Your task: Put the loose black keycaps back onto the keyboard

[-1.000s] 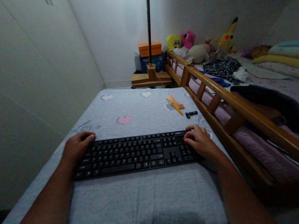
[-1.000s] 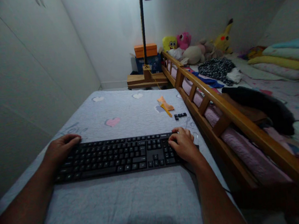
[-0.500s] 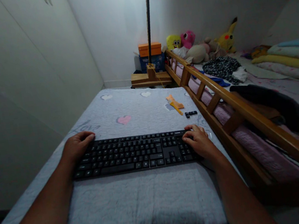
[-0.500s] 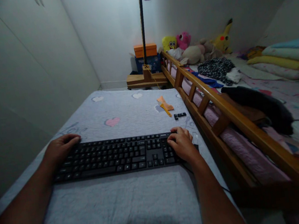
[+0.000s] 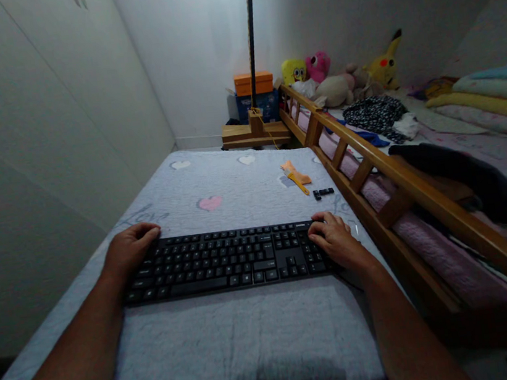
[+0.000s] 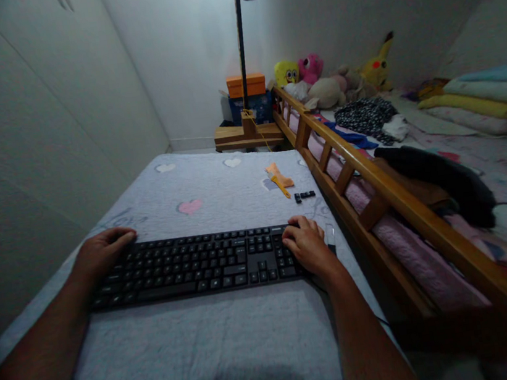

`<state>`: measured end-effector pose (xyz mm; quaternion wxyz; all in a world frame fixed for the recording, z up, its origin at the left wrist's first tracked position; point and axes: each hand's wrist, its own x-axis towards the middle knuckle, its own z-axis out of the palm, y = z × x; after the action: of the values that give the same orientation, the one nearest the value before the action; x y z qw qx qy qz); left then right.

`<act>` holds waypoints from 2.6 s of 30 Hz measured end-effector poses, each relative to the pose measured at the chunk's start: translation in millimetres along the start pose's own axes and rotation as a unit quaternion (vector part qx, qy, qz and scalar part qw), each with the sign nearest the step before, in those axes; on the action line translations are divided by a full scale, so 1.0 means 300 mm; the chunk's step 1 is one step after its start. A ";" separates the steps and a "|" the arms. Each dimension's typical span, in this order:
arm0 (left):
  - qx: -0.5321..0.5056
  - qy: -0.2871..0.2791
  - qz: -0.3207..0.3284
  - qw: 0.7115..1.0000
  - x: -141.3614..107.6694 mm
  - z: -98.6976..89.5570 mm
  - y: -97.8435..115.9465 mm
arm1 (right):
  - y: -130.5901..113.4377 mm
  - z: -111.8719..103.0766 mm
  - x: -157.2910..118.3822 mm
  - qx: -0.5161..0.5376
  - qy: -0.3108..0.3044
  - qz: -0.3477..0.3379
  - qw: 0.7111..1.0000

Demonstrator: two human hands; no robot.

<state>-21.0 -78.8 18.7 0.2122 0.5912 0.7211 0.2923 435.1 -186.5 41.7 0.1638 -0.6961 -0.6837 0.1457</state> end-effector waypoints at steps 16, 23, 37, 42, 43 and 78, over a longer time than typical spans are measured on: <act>-0.003 0.003 0.011 1.000 -0.004 0.000 0.010 | 0.001 0.019 0.001 -0.008 0.006 -0.002 1.000; 0.001 0.005 0.011 1.000 -0.010 -0.004 0.017 | -0.002 0.014 0.000 0.004 0.000 0.004 1.000; 0.005 0.003 0.002 1.000 -0.002 0.001 0.001 | 0.019 0.028 -0.001 0.015 0.037 -0.019 0.999; -0.002 0.003 0.000 1.000 0.000 0.003 -0.002 | 0.026 0.031 0.001 0.017 0.041 -0.028 0.999; -0.005 0.003 0.002 1.000 0.001 0.004 -0.004 | 0.025 0.032 0.001 0.016 0.041 -0.027 0.999; -0.008 -0.001 0.008 1.000 -0.009 -0.001 0.020 | 0.051 0.037 0.008 0.075 0.015 -0.036 0.996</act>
<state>-16.4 -80.9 22.9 0.2156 0.5955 0.7137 0.2991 444.2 -184.0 25.1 0.2308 -0.6588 -0.6930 0.1801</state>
